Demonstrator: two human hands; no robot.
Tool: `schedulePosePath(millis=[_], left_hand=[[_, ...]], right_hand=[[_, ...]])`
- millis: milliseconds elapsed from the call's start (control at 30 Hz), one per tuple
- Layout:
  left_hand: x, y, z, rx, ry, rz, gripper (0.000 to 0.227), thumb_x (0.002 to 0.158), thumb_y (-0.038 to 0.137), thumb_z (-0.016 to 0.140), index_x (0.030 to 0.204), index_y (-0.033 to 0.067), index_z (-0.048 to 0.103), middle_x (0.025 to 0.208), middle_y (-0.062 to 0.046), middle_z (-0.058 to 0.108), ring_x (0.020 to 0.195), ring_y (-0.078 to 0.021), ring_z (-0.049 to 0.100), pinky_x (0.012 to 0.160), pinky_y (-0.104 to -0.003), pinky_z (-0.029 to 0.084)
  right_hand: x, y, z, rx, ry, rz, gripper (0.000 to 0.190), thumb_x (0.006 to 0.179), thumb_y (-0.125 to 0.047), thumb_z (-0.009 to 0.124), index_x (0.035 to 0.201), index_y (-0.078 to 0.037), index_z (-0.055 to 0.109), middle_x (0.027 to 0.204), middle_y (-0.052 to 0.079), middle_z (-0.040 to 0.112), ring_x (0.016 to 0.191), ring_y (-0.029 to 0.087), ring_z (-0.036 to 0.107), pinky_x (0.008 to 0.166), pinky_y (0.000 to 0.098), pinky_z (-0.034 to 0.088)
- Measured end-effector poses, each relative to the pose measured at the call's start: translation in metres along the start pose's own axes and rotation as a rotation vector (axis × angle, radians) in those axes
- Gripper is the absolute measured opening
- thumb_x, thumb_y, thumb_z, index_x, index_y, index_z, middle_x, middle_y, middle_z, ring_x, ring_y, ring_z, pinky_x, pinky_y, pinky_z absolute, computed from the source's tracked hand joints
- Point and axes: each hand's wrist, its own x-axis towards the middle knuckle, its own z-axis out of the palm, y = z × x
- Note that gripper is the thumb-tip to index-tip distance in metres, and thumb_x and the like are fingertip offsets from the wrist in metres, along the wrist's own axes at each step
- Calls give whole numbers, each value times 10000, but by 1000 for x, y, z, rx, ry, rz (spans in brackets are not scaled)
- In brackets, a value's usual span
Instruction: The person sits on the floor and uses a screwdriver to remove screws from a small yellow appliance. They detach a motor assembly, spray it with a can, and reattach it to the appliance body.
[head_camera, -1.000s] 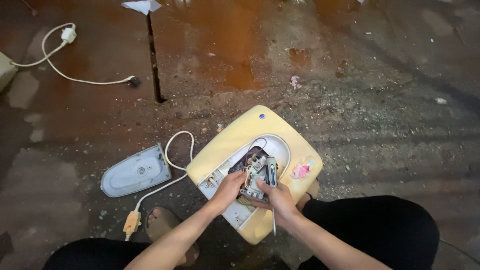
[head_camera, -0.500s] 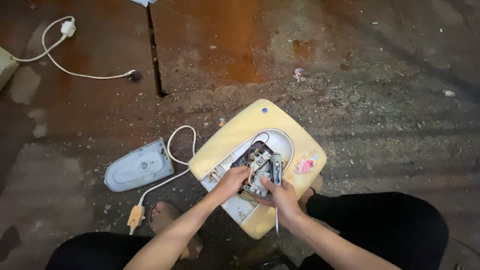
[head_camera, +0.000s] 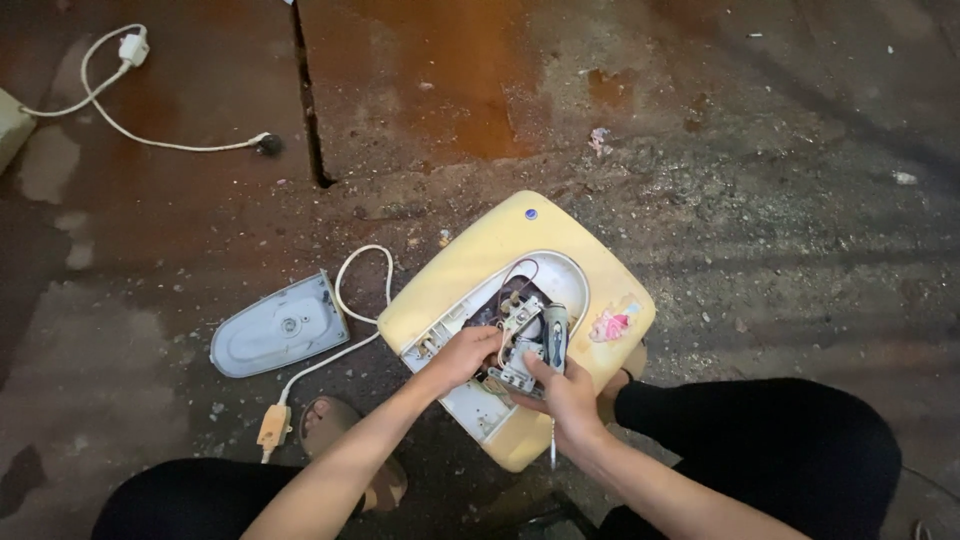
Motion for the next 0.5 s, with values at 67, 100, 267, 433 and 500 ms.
schedulePosePath(millis=[67, 100, 267, 433, 500], left_hand=[[1, -2, 0, 10, 0, 24, 358, 1028, 293, 568, 785, 60, 691, 674, -12, 590, 605, -107, 470, 566, -245, 336], [2, -3, 0, -9, -2, 10, 344, 1037, 269, 557, 797, 56, 682, 685, -20, 597, 621, -112, 491, 585, -246, 368], [29, -35, -3, 6, 55, -39, 255, 966, 296, 643, 806, 113, 721, 667, -68, 672, 601, -169, 629, 559, -279, 478], [27, -31, -3, -53, 3, -20, 256, 990, 261, 607, 813, 105, 705, 668, -53, 662, 603, -152, 612, 608, -268, 483], [24, -28, -2, -63, 14, -20, 247, 982, 253, 612, 810, 102, 703, 663, -54, 658, 599, -151, 615, 600, -267, 477]], right_hand=[[-2, -2, 1, 16, 24, -10, 335, 994, -109, 596, 1265, 88, 595, 1106, 231, 680, 954, 312, 684, 850, 441, 618], [-3, -5, 1, -4, 6, 8, 325, 999, -91, 579, 1274, 83, 580, 1104, 233, 678, 953, 324, 694, 874, 446, 623], [31, -2, -14, -45, 4, -8, 530, 881, -79, 761, 1305, 141, 533, 1137, 327, 668, 967, 478, 717, 738, 658, 613], [39, -6, -20, -124, -48, -23, 565, 868, -74, 770, 1318, 165, 525, 1145, 267, 673, 1007, 385, 711, 785, 621, 619], [31, -8, -15, -113, -44, -27, 563, 876, -70, 762, 1322, 171, 517, 1146, 279, 669, 1008, 397, 712, 773, 625, 621]])
